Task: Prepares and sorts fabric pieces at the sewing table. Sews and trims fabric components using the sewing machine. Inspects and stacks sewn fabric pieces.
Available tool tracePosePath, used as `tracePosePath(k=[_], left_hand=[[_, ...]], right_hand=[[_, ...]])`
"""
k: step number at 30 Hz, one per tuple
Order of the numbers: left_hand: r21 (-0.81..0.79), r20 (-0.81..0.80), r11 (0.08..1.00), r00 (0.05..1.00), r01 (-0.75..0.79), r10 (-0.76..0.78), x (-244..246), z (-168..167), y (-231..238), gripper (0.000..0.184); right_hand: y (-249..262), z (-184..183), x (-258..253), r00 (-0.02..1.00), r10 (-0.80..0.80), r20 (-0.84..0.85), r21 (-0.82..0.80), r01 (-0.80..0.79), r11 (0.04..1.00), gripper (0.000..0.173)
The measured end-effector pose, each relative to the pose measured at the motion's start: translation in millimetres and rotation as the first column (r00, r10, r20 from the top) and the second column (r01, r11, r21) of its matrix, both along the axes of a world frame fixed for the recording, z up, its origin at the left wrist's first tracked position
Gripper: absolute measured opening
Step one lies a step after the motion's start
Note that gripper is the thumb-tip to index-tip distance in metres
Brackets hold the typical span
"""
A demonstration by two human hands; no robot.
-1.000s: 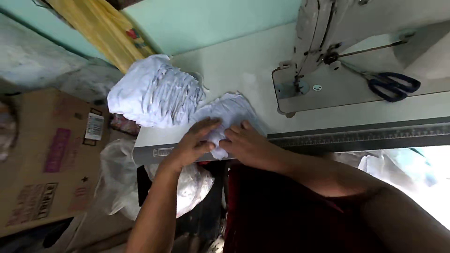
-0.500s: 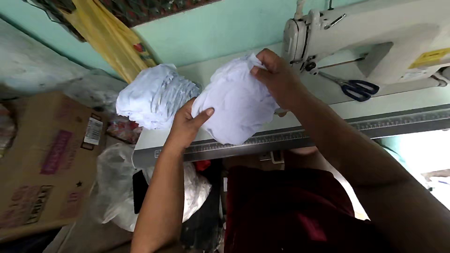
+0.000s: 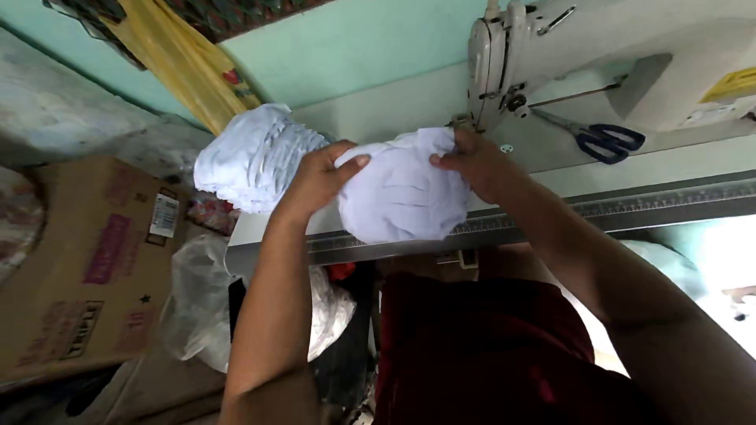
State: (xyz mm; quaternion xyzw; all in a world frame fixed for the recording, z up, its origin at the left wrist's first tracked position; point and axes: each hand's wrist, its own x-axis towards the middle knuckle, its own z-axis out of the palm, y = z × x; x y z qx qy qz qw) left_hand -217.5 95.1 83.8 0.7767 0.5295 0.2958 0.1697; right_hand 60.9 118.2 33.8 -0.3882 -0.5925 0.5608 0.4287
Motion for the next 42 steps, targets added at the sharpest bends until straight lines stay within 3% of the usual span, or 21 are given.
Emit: tracePosePath(k=[3, 5, 7, 8, 11, 15, 19, 24, 27, 31, 34, 36, 38, 40, 42], left_hand=[[0.235, -0.303, 0.968, 0.953, 0.085, -0.01, 21, 18, 30, 0.033], [0.358, -0.394, 0.911, 0.918, 0.204, -0.05, 39, 16, 51, 0.037], [0.33, -0.43, 0.92, 0.901, 0.212, -0.054, 53, 11, 56, 0.048], [0.286, -0.432, 0.943, 0.901, 0.17, -0.031, 55, 9, 53, 0.049], [0.145, -0.412, 0.989, 0.909, -0.01, 0.069, 35, -5, 33, 0.036], [-0.059, -0.354, 0.954, 0.899, -0.294, 0.256, -9, -40, 6, 0.035], [-0.1, -0.248, 0.941, 0.924, -0.324, 0.292, -28, -87, -7, 0.051], [-0.043, -0.252, 0.962, 0.935, -0.27, 0.251, -35, -96, -7, 0.055], [0.037, -0.242, 0.931, 0.901, -0.363, 0.36, -35, -93, -3, 0.065], [-0.053, -0.223, 0.903, 0.886, -0.427, 0.406, -33, -91, 7, 0.053], [-0.198, -0.207, 0.917, 0.93, -0.345, 0.305, -29, -80, 19, 0.043], [-0.264, -0.218, 0.929, 0.954, -0.261, 0.206, -25, -70, 30, 0.034], [-0.283, -0.252, 0.94, 0.96, -0.191, 0.119, -21, -62, 44, 0.028], [-0.233, -0.283, 0.967, 0.958, -0.107, 0.038, -13, -55, 58, 0.024], [-0.083, -0.234, 0.997, 0.972, 0.006, -0.025, -2, -50, 67, 0.022]], right_hand=[[-33, -17, -13, 0.993, 0.045, -0.11, -0.229, -0.07, 0.971, 0.04], [-56, -32, -16, 0.948, 0.303, -0.093, -0.365, -0.316, 0.876, 0.035], [-70, -41, -11, 0.829, 0.555, 0.073, -0.376, -0.492, 0.785, 0.037], [-74, -40, -7, 0.768, 0.604, 0.212, -0.313, -0.532, 0.786, 0.037], [-75, -41, 9, 0.71, 0.463, 0.531, 0.058, -0.575, 0.816, 0.034], [-60, -34, 12, 0.722, 0.205, 0.661, 0.294, -0.5, 0.814, 0.03], [-16, -46, -4, 0.689, -0.092, 0.719, 0.528, -0.455, 0.717, 0.029], [21, -59, -16, 0.564, -0.147, 0.812, 0.494, -0.533, 0.687, 0.041], [-2, -55, -18, 0.535, -0.222, 0.815, 0.537, -0.555, 0.635, 0.037], [-44, -52, -21, 0.551, -0.155, 0.82, 0.523, -0.611, 0.595, 0.04], [-53, -49, -24, 0.601, -0.056, 0.797, 0.512, -0.624, 0.59, 0.036], [-46, -51, -25, 0.634, -0.085, 0.769, 0.543, -0.576, 0.611, 0.037], [-39, -53, -27, 0.593, -0.148, 0.792, 0.519, -0.525, 0.675, 0.041], [-43, -55, -36, 0.576, -0.173, 0.799, 0.511, -0.5, 0.699, 0.044], [-58, -55, -46, 0.604, -0.145, 0.784, 0.528, -0.525, 0.667, 0.044]])
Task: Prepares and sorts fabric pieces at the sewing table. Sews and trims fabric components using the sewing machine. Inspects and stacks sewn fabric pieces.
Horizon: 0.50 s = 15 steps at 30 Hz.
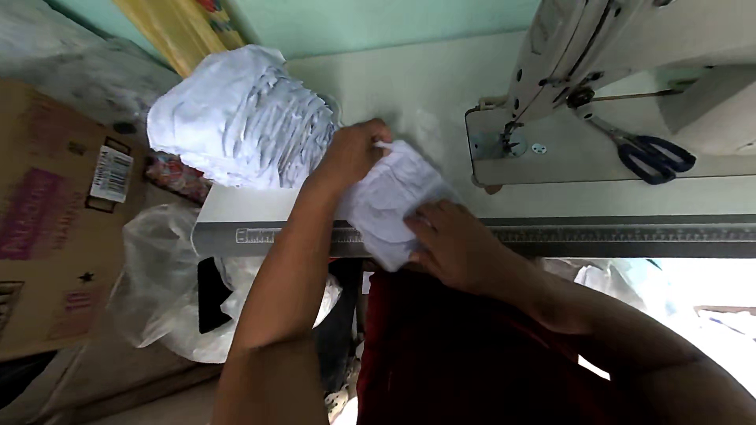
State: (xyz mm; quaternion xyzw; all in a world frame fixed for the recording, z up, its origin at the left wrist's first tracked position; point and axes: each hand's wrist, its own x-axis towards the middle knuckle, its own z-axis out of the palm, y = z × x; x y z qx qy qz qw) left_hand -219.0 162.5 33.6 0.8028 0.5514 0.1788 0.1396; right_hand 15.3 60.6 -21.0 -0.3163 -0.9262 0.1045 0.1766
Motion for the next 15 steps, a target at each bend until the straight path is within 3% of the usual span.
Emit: tracePosePath(k=[3, 5, 10, 13, 15], left_hand=[[0.158, 0.054, 0.984, 0.994, 0.084, -0.094, 15, 8, 7, 0.033], [0.192, 0.027, 0.981, 1.0, -0.006, 0.001, 13, 13, 1, 0.039], [0.024, -0.085, 0.921, 0.917, -0.389, 0.39, -21, 5, -38, 0.041], [-0.147, -0.126, 0.867, 0.879, -0.476, 0.461, -34, -13, -53, 0.054], [-0.217, -0.053, 0.88, 0.905, -0.423, 0.422, -31, -22, -58, 0.05]], right_hand=[[-10, 6, -3, 0.996, 0.088, 0.001, -0.028, -0.088, 0.996, 0.042], [-2, 4, 2, 0.997, 0.069, -0.042, -0.013, -0.069, 0.998, 0.039], [28, -10, 15, 0.999, -0.028, -0.023, 0.059, 0.03, 0.998, 0.044], [31, -16, 15, 0.998, -0.048, 0.041, 0.044, 0.047, 0.998, 0.05], [27, -17, 13, 0.997, -0.059, 0.058, 0.044, 0.056, 0.997, 0.051]])
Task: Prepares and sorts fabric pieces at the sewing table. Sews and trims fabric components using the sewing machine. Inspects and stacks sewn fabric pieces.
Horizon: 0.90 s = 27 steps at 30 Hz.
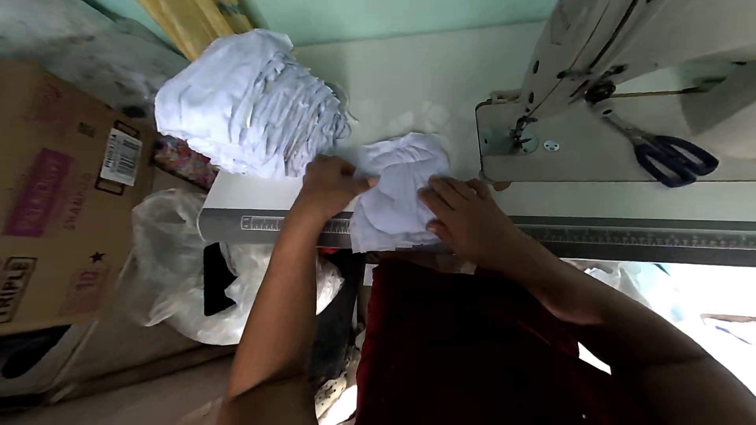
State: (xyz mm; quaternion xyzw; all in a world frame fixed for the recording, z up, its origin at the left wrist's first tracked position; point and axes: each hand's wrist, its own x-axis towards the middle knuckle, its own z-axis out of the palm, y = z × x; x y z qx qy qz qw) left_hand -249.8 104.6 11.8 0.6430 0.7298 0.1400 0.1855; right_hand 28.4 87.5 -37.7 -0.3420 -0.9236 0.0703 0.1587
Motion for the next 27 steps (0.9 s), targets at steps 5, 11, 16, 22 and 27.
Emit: tracePosePath(k=[5, 11, 16, 22, 27], left_hand=[[0.163, 0.231, 0.979, 0.96, 0.123, -0.159, 14, 0, -8, 0.027], [0.466, 0.651, 0.885, 0.669, 0.02, -0.358, 22, -1, -23, 0.02], [0.488, 0.689, 0.872, 0.63, -0.038, -0.358, 29, 8, -39, 0.022], [0.509, 0.7, 0.851, 0.635, -0.125, -0.326, 22, 6, -46, 0.027], [0.515, 0.728, 0.839, 0.607, -0.177, -0.319, 23, 8, -53, 0.028]], right_hand=[[-8, -2, -3, 1.0, -0.016, -0.012, 0.016, 0.016, 1.0, 0.054], [22, 9, 5, 0.749, -0.342, -0.568, -0.473, 0.043, 0.88, 0.071], [38, 27, -7, 0.501, -0.528, -0.686, -0.708, -0.291, 0.644, 0.055], [39, 36, -9, 0.53, -0.416, -0.739, -0.647, -0.386, 0.657, 0.037], [35, 49, -4, 0.553, -0.379, -0.742, -0.639, -0.412, 0.65, 0.032]])
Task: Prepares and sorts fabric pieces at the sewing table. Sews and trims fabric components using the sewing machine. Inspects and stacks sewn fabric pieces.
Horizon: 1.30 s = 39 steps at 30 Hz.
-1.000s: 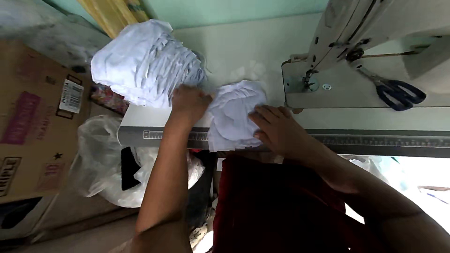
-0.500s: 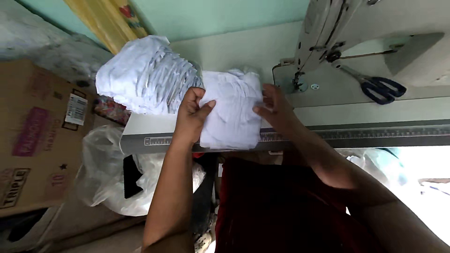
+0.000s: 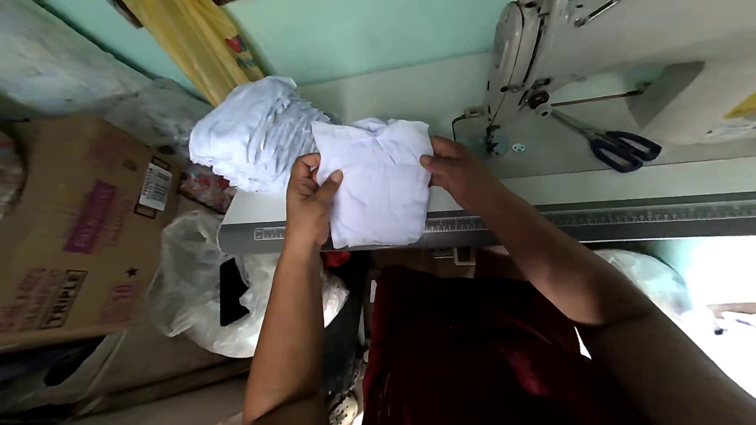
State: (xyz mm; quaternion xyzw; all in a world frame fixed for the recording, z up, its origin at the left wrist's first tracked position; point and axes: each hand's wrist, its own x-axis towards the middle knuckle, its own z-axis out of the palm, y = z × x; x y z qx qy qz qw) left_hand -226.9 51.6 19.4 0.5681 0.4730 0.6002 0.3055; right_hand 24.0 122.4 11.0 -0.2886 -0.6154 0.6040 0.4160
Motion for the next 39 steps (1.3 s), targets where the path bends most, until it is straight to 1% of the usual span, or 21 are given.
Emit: tracePosePath(k=[3, 8, 13, 17, 19, 22, 24, 25, 26, 28, 29, 30, 31, 32, 33, 34, 36, 39], left_hand=[[0.007, 0.033, 1.0, 0.999, -0.007, 0.007, 2, 0, -2, 0.029], [0.012, 0.047, 1.0, 0.999, 0.002, -0.002, 4, 2, -6, 0.031], [-0.005, 0.052, 1.0, 0.998, 0.025, -0.025, 7, 3, -7, 0.035], [-0.09, 0.023, 0.995, 0.999, 0.037, -0.035, 13, 5, -12, 0.041], [-0.104, 0.016, 0.993, 0.999, 0.048, -0.047, 15, 4, -11, 0.045], [-0.137, 0.002, 0.989, 0.998, 0.058, -0.059, 18, 4, -10, 0.053], [-0.193, -0.044, 0.979, 0.996, 0.064, -0.074, 17, 6, -11, 0.053], [-0.202, -0.105, 0.978, 0.991, 0.061, -0.084, 15, 8, -7, 0.057], [-0.199, -0.197, 0.979, 0.977, 0.044, -0.084, 14, 10, -2, 0.062], [-0.183, -0.389, 0.982, 0.914, 0.043, -0.113, 14, 18, 11, 0.074], [-0.187, -0.452, 0.98, 0.88, 0.063, -0.143, 17, 23, 18, 0.075], [-0.192, -0.495, 0.978, 0.852, 0.084, -0.17, 22, 28, 23, 0.07], [-0.198, -0.52, 0.976, 0.833, 0.095, -0.187, 28, 31, 28, 0.06], [-0.2, -0.538, 0.975, 0.821, 0.098, -0.193, 33, 32, 32, 0.046], [-0.184, -0.546, 0.98, 0.821, 0.08, -0.169, 36, 31, 36, 0.032], [-0.169, -0.537, 0.984, 0.832, 0.059, -0.142, 37, 28, 39, 0.024], [-0.154, -0.471, 0.988, 0.877, 0.028, -0.098, 35, 21, 44, 0.022], [-0.165, -0.34, 0.986, 0.936, 0.04, -0.094, 32, 8, 49, 0.021]], right_hand=[[-3, 8, 2, 1.0, 0.018, 0.008, 0.022, -0.018, 1.0, 0.031], [-6, 16, 6, 0.998, 0.036, 0.045, 0.009, -0.036, 0.999, 0.029], [-1, 12, 7, 0.994, -0.008, 0.108, 0.067, 0.0, 0.998, 0.033], [5, 13, 8, 0.992, -0.053, 0.114, 0.105, 0.041, 0.994, 0.034], [7, 16, 8, 0.99, -0.085, 0.114, 0.134, 0.07, 0.989, 0.034], [13, 17, 9, 0.99, -0.076, 0.115, 0.174, 0.056, 0.983, 0.035], [18, 19, 11, 0.987, -0.036, 0.158, 0.193, 0.005, 0.981, 0.036], [22, 20, 12, 0.981, -0.004, 0.194, 0.208, -0.038, 0.977, 0.037], [24, 21, 12, 0.973, 0.035, 0.229, 0.224, -0.088, 0.971, 0.038], [28, 23, 10, 0.952, 0.118, 0.281, 0.266, -0.196, 0.944, 0.037], [28, 23, 8, 0.945, 0.144, 0.295, 0.288, -0.231, 0.929, 0.035], [28, 23, 6, 0.941, 0.155, 0.3, 0.301, -0.248, 0.921, 0.033], [26, 23, 4, 0.94, 0.154, 0.303, 0.306, -0.249, 0.919, 0.032], [24, 22, 4, 0.943, 0.142, 0.303, 0.308, -0.237, 0.921, 0.031], [24, 19, 5, 0.943, 0.119, 0.309, 0.307, -0.218, 0.926, 0.032], [23, 16, 8, 0.939, 0.097, 0.331, 0.295, -0.2, 0.934, 0.036], [25, 8, 18, 0.911, 0.069, 0.407, 0.273, -0.193, 0.942, 0.041], [30, 0, 35, 0.863, 0.063, 0.502, 0.257, -0.218, 0.942, 0.026]])
